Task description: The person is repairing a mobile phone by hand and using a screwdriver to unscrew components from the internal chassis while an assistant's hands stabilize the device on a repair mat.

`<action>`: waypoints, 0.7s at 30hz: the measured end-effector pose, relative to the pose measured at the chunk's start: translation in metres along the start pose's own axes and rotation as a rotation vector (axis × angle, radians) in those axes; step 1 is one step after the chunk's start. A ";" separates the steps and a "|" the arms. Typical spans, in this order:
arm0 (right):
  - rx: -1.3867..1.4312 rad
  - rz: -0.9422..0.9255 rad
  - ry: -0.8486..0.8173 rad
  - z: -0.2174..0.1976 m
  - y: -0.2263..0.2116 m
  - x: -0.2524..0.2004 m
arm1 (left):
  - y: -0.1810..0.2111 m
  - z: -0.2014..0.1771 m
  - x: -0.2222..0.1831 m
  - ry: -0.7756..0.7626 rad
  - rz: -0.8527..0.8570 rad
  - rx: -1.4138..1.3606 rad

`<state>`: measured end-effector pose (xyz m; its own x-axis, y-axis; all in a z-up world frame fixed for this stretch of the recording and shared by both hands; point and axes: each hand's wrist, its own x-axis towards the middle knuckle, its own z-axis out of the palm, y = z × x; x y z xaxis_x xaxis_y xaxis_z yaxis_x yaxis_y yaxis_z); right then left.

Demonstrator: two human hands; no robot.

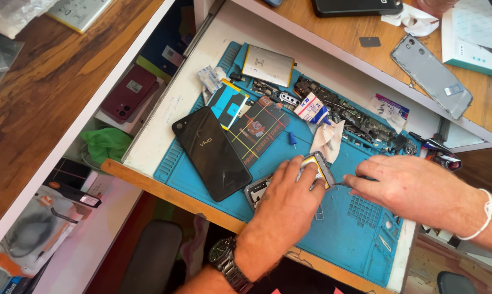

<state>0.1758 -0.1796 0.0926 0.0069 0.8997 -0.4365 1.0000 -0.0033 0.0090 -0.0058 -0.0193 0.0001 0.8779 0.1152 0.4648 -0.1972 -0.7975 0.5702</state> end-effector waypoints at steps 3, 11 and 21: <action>0.036 -0.037 -0.028 0.002 0.003 0.000 | 0.001 0.001 0.000 -0.006 -0.017 0.001; 0.022 -0.153 -0.053 -0.005 0.009 0.007 | -0.001 0.002 0.001 -0.015 -0.032 -0.023; 0.020 -0.199 -0.068 -0.019 -0.007 0.014 | -0.001 0.001 0.001 0.002 -0.033 -0.041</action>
<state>0.1687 -0.1589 0.1039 -0.1910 0.8517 -0.4879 0.9816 0.1625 -0.1007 -0.0041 -0.0191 -0.0008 0.8835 0.1420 0.4463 -0.1858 -0.7685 0.6123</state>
